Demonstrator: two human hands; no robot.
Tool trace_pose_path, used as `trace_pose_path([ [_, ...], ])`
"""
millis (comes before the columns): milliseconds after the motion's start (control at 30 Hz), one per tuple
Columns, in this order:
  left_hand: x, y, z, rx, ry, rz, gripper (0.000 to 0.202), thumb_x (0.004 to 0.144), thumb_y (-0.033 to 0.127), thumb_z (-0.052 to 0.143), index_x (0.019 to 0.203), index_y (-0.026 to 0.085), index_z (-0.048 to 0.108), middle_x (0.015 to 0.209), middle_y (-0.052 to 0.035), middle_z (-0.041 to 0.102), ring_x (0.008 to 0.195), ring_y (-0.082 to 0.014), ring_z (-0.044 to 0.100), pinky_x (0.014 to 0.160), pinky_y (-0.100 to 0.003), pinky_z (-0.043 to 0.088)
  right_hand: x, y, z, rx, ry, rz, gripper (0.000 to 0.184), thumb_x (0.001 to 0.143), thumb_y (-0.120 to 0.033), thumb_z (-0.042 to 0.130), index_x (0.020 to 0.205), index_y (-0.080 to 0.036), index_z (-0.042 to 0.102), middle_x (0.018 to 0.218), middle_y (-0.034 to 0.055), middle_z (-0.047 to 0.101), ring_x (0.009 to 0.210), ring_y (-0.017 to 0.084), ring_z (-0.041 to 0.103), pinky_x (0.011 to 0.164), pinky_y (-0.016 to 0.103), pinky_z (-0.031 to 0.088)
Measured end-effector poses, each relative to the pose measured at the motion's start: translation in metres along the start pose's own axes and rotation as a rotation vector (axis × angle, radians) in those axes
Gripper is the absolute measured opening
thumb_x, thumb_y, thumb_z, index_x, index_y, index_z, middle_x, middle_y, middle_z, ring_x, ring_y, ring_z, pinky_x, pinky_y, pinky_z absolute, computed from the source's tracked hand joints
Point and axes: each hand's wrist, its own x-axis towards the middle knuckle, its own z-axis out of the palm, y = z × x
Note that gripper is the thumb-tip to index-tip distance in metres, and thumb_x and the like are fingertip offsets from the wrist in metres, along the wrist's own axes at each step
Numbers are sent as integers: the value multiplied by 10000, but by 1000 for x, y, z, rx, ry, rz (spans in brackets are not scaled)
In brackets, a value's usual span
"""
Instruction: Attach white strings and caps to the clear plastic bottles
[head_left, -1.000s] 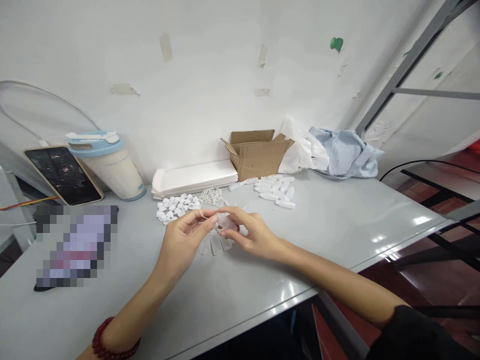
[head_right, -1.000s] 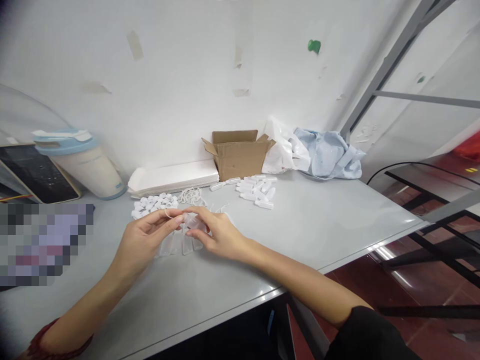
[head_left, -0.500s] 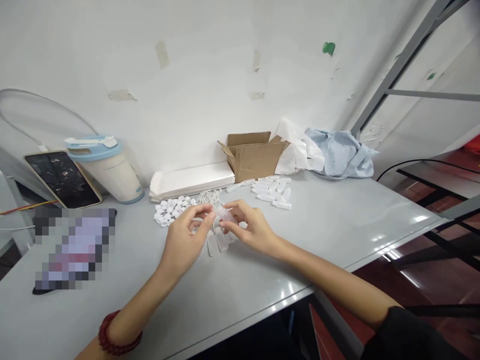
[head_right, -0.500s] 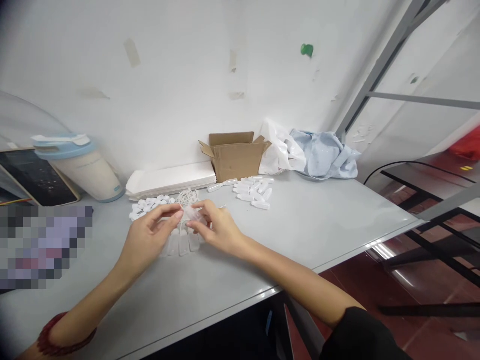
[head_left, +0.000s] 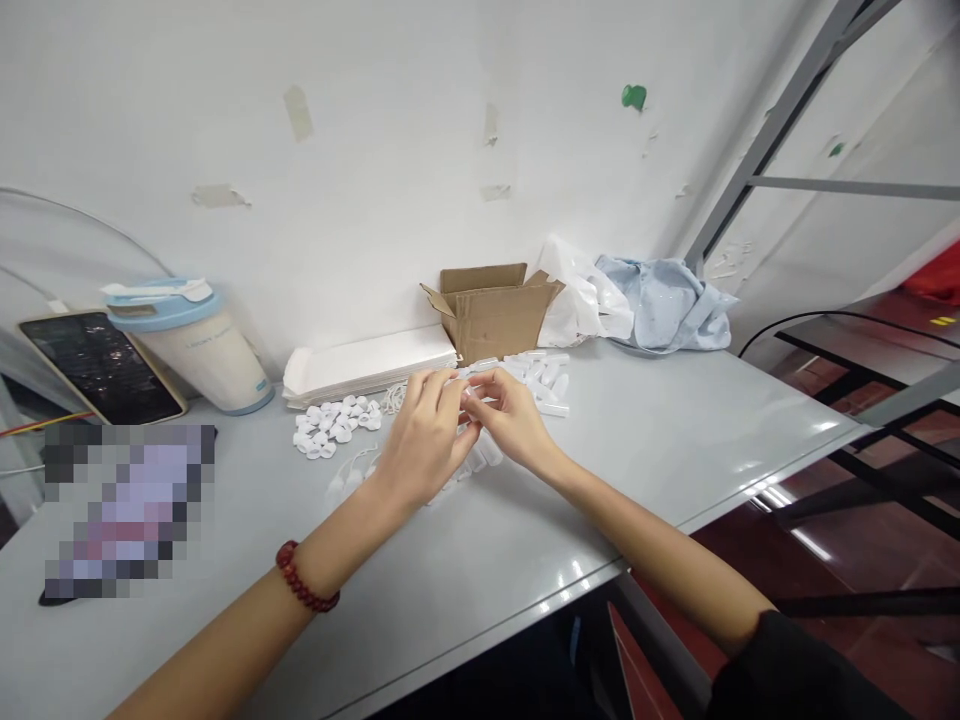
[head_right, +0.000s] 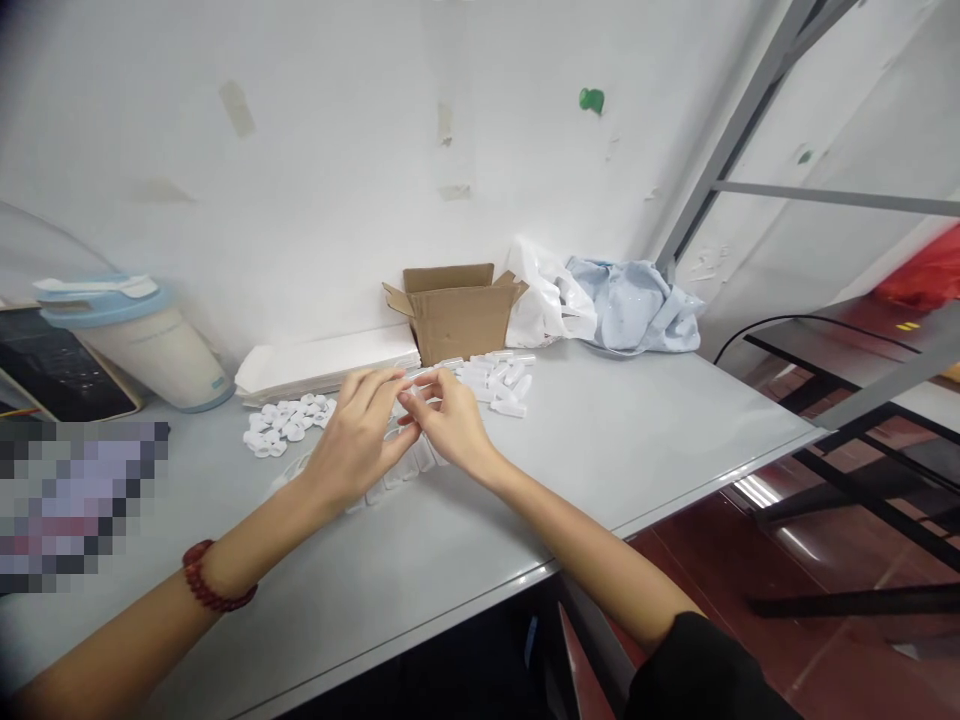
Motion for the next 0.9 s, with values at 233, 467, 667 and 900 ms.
trace_pose_path([
  [233, 10, 7, 17, -200, -112, -215, 273, 767, 183, 626, 1033, 151, 575, 1083, -97, 628, 1069, -285, 489, 891, -454, 453, 17, -10, -37, -384, -177, 61, 103, 838, -247, 568, 807, -149, 565, 643, 9, 624, 626, 133, 620, 575, 239, 470],
  [467, 4, 24, 26, -307, -342, -355, 298, 737, 260, 665, 1012, 158, 612, 1037, -93, 660, 1095, -299, 498, 862, -422, 473, 26, -12, -67, -625, -490, 236, 114, 797, -127, 532, 736, -124, 629, 717, 49, 674, 634, 129, 646, 489, 191, 424],
  [667, -4, 27, 34, -229, -418, -315, 321, 747, 256, 649, 1042, 139, 600, 1048, -130, 652, 1080, -320, 502, 849, -456, 479, 27, -9, -64, -678, -523, 303, 117, 741, -75, 553, 680, -115, 643, 609, 50, 669, 594, 151, 644, 458, 199, 447],
  [900, -7, 25, 31, -186, -457, -275, 295, 783, 269, 614, 1042, 130, 587, 1059, -138, 639, 1102, -329, 486, 865, -466, 460, 27, -6, -60, -645, -560, 332, 140, 738, -80, 565, 614, -119, 617, 536, 31, 637, 547, 150, 632, 466, 214, 473],
])
